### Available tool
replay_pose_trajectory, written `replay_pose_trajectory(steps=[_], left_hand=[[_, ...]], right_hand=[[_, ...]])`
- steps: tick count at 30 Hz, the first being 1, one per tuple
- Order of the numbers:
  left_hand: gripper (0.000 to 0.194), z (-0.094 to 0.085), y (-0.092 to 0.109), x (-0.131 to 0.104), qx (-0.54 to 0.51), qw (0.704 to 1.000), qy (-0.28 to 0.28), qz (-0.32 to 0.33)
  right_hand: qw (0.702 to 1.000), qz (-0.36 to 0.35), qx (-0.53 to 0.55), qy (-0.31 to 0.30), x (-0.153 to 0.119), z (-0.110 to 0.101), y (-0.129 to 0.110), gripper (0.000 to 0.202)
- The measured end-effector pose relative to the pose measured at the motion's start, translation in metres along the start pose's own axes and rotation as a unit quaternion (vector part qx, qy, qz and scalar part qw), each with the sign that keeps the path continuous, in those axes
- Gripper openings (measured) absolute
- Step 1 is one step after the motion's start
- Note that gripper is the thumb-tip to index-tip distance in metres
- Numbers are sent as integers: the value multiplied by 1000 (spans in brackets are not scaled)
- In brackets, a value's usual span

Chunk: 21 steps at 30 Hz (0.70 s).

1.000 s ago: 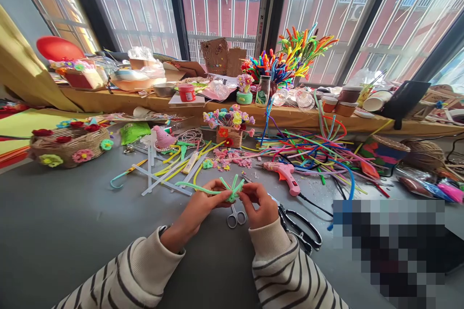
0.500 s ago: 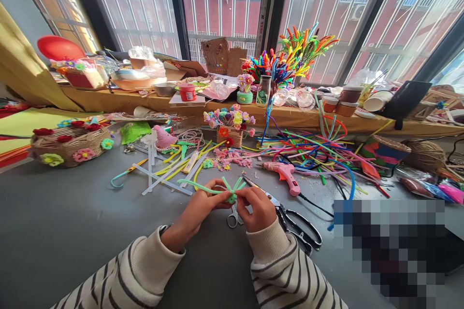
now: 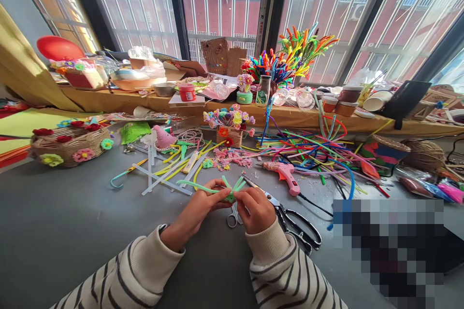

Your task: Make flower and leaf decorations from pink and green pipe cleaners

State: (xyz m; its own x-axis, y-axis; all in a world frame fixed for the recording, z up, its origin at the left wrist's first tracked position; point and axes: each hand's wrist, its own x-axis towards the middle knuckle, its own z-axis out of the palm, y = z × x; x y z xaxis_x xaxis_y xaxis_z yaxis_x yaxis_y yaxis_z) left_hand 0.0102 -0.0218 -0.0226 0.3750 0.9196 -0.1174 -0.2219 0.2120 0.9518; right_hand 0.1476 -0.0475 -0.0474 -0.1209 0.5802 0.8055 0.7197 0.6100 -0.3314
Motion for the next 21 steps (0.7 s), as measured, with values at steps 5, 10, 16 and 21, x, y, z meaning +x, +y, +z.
replay_pose_trajectory(steps=[5,10,16,21], left_hand=[[25,0,0,1,-4,1000,12,-4],[22,1,4,-1,-12,1000,5,-12],[19,1,4,-3,-20,999,-26,-26],[18,0,3,-3,-17,999,-32,-25]], right_hand=[[990,132,53,-6,1,-1,-3,12],[963,242,114,-21,0,0,-1,16],[951,274,136,-32,-1,1,1,20],[956,258,133,-46,1,-1,0,22]])
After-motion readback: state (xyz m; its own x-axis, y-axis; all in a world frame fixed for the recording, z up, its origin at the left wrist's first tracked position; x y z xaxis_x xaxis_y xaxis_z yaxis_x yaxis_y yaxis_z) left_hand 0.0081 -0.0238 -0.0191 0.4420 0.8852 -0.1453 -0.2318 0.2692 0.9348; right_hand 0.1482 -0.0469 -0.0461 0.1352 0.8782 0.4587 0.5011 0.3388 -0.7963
